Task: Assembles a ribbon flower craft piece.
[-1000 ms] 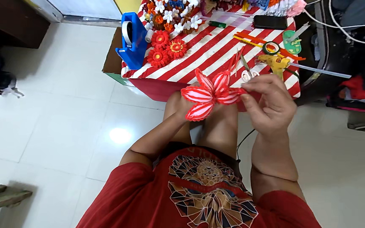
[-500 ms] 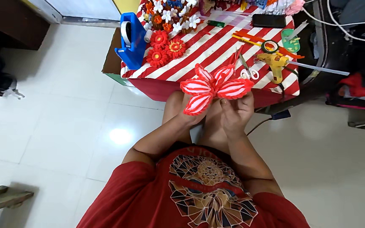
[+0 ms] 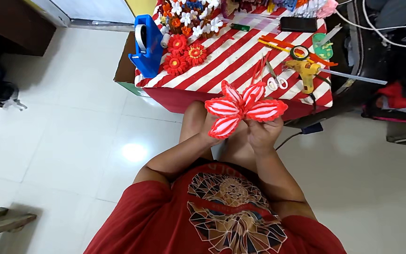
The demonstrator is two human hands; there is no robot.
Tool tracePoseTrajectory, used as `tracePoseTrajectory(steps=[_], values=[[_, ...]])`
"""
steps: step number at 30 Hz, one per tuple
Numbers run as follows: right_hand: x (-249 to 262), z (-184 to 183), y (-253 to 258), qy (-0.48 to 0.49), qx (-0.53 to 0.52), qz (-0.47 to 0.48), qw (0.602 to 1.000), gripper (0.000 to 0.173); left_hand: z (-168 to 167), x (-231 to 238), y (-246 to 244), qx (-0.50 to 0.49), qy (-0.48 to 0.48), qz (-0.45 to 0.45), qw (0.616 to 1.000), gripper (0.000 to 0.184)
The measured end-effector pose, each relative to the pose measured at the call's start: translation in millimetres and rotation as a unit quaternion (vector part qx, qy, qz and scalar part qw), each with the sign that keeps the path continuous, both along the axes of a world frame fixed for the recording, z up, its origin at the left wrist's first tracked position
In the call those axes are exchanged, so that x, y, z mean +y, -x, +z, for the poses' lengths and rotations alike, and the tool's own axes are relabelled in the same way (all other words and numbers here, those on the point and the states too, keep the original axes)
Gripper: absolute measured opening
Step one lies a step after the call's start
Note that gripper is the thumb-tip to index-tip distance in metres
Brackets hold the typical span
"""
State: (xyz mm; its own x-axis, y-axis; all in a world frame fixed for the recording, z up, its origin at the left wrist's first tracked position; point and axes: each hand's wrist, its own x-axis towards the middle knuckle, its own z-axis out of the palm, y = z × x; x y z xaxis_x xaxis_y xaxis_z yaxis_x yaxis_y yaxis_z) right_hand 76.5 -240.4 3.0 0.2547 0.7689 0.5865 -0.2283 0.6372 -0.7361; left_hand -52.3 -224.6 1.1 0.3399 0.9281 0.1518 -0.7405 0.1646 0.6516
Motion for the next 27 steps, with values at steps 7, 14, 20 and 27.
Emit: tracePoseTrajectory(steps=[7,14,20,27], values=[[1,1,7,-0.028,0.0,-0.023,0.999,0.033,-3,-3,-3,-0.017,-0.009,0.007,1.0,0.014],[3,7,12,-0.055,-0.014,-0.047,0.997,0.032,3,-2,-7,-0.013,-0.013,0.018,1.0,0.012],[13,8,22,-0.039,0.001,-0.088,0.995,0.026,9,5,-16,0.035,-0.066,0.119,0.99,0.016],[15,2,18,-0.009,-0.018,-0.063,0.998,0.024,12,23,-16,0.063,-0.113,0.249,0.96,0.021]])
